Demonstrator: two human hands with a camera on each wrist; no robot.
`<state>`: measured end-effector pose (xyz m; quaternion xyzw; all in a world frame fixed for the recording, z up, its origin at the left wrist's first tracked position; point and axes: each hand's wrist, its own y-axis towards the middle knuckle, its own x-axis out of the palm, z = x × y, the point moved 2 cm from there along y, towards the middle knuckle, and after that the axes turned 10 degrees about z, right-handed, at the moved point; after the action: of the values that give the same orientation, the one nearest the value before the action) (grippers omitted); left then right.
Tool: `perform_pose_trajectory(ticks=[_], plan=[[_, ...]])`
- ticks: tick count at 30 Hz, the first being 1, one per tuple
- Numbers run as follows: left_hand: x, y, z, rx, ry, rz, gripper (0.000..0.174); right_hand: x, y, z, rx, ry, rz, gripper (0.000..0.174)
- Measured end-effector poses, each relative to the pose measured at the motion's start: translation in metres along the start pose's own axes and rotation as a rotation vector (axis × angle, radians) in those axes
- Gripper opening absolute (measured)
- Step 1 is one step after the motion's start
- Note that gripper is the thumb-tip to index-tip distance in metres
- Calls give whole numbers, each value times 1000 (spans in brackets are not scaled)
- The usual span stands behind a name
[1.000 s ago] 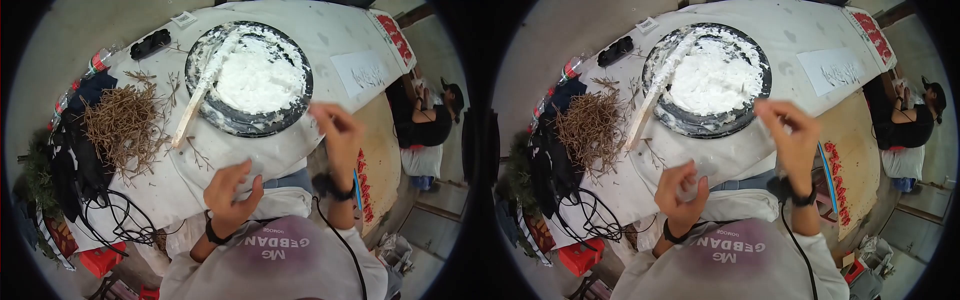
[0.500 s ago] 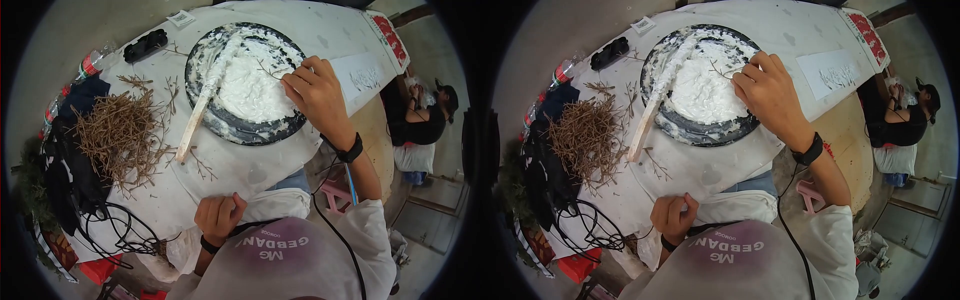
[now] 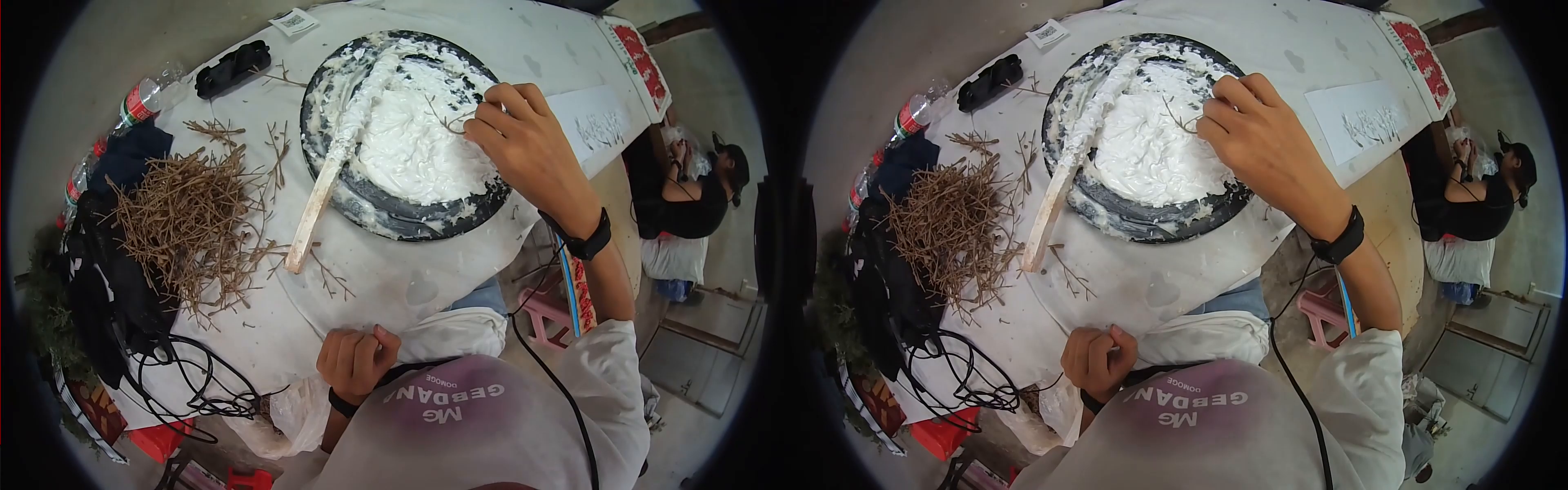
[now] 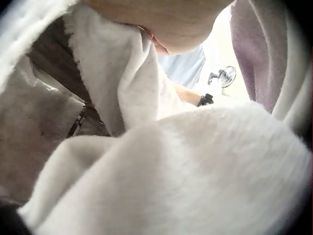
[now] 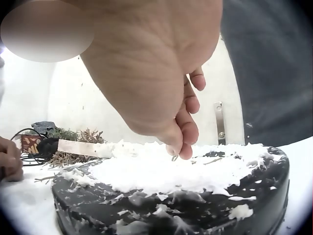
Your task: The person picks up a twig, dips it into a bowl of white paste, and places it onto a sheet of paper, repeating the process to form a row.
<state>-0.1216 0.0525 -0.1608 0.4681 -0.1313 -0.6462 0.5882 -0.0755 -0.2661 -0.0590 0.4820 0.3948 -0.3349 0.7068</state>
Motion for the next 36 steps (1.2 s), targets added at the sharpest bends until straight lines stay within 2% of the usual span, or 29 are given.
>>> perform_pose_trajectory(ticks=[12, 24, 28, 31, 36], plan=[[-2, 1, 1, -25, -43, 15, 23, 2, -1, 3, 33, 37, -40, 16], [-3, 1, 2, -31, -68, 3, 24, 0, 3, 2, -28, -5, -68, 15], [-3, 2, 3, -27, -73, 14, 25, -11, 4, 8, 18, -85, 25, 14], [0, 4, 2, -16, -80, 27, 25, -22, 4, 13, 154, -73, 170, 16], [-4, 0, 4, -23, -60, 14, 25, -34, -1, 16, 234, -121, 292, 16]])
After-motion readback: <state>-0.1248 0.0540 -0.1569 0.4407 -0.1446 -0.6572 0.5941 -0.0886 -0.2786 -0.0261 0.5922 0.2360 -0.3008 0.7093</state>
